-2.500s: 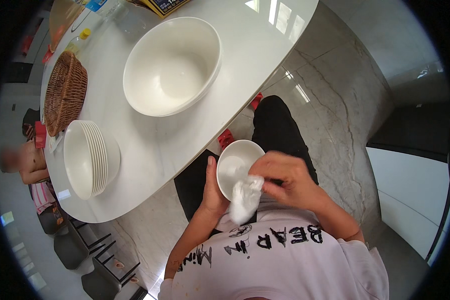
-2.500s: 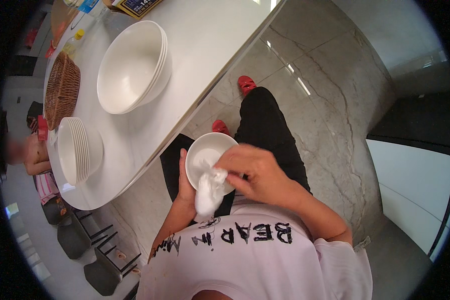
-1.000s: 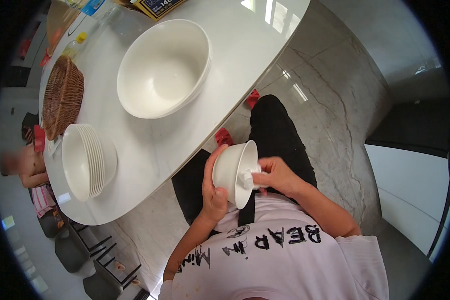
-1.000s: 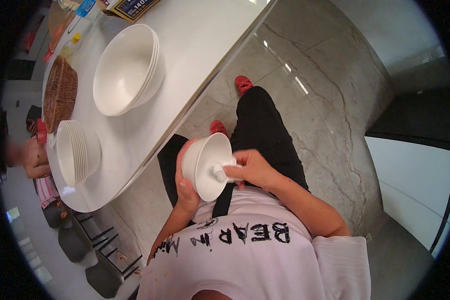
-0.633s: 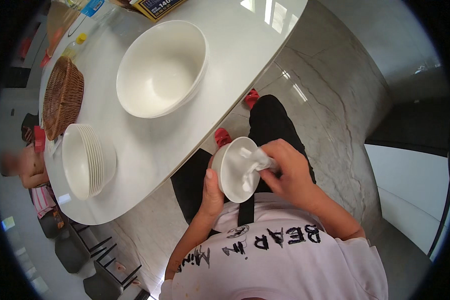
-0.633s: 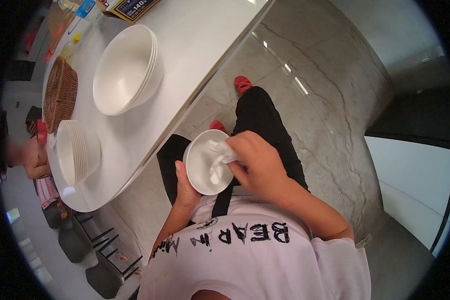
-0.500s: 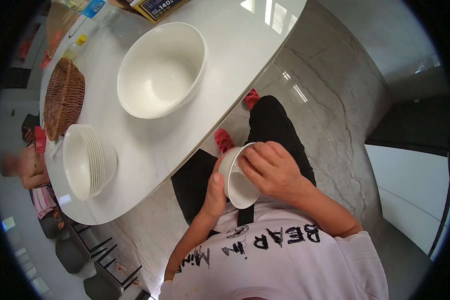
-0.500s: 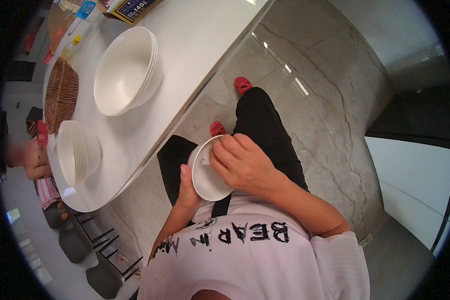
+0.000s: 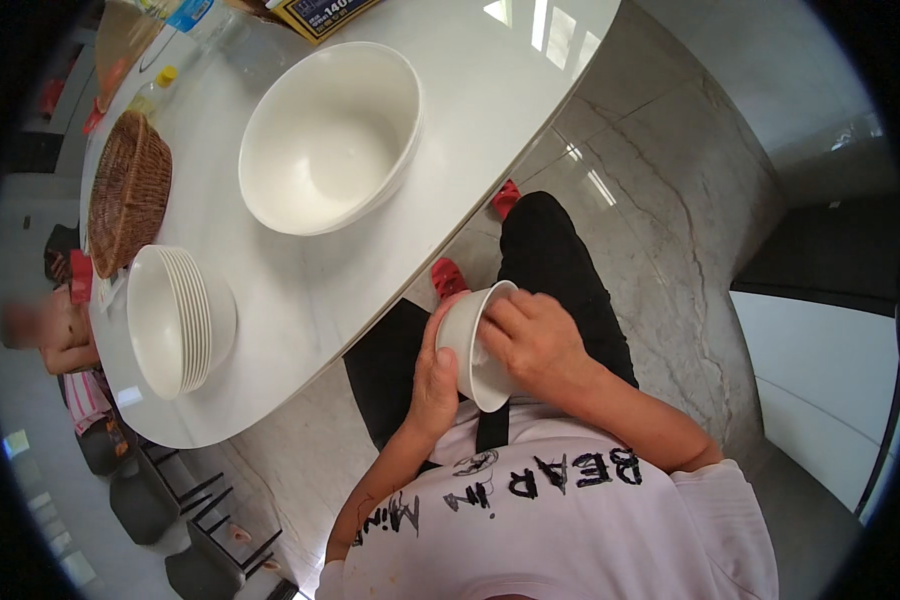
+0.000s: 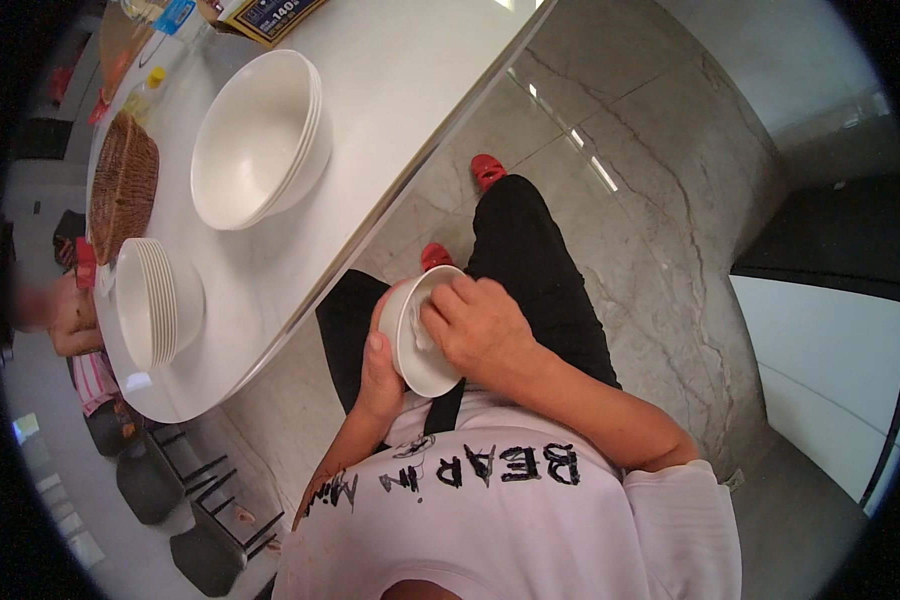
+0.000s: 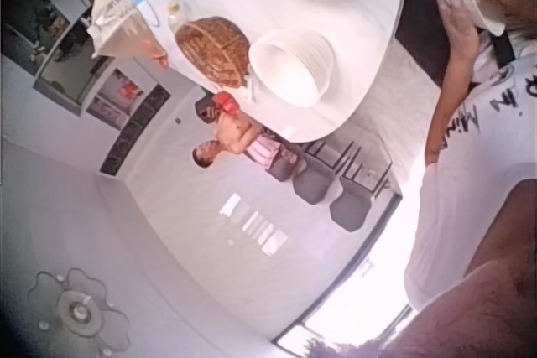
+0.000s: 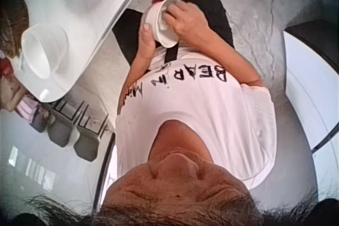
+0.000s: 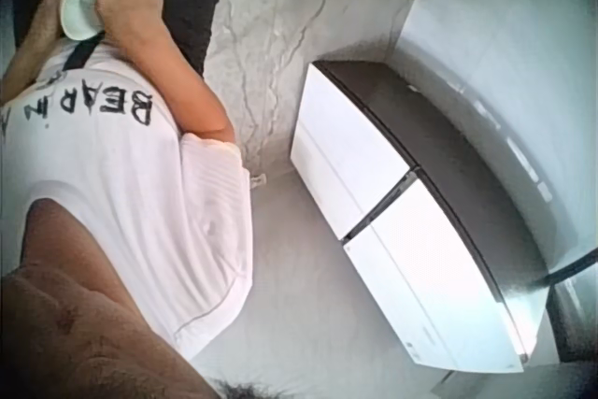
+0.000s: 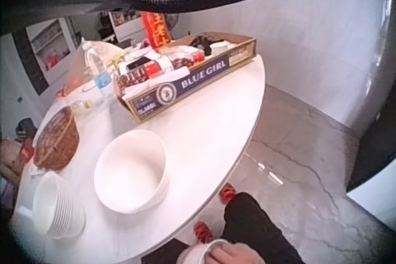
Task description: The person wipes the inside and outside of several white bowls using a white tissue. They handle the bowls one at a time, rotating them to clean different surfaces, and place them back on the table after wiping.
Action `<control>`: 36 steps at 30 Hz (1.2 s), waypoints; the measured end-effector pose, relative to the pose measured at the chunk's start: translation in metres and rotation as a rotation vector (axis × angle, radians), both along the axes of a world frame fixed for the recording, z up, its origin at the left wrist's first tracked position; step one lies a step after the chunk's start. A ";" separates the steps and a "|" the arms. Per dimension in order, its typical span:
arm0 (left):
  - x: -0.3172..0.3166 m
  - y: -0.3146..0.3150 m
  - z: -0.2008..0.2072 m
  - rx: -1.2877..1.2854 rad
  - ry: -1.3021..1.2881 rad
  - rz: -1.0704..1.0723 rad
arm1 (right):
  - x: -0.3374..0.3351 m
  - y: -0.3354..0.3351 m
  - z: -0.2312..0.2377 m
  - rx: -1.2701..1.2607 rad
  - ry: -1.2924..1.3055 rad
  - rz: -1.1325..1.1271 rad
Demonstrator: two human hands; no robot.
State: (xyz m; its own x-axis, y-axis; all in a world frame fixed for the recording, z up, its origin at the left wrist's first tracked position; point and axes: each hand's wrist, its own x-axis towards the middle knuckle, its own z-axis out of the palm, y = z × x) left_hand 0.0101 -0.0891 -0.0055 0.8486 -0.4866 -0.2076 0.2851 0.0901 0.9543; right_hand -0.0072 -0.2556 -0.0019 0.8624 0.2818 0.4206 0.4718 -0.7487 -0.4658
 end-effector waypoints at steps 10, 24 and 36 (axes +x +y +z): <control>0.008 0.004 0.001 0.273 -0.339 0.108 | -0.023 -0.031 0.016 1.291 0.916 0.137; 0.012 0.006 -0.004 -0.006 0.272 0.248 | -0.033 -0.042 0.004 1.697 0.971 0.023; 0.005 0.011 -0.006 -0.237 0.600 0.180 | -0.018 -0.048 -0.031 0.822 0.372 -0.548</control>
State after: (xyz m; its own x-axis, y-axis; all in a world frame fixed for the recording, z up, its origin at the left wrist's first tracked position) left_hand 0.0149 -0.0781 -0.0114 0.6916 -0.4389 -0.5737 0.7211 0.3731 0.5838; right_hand -0.0252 -0.3039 -0.0333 0.8995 -0.4367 -0.0118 -0.1120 -0.2043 -0.9725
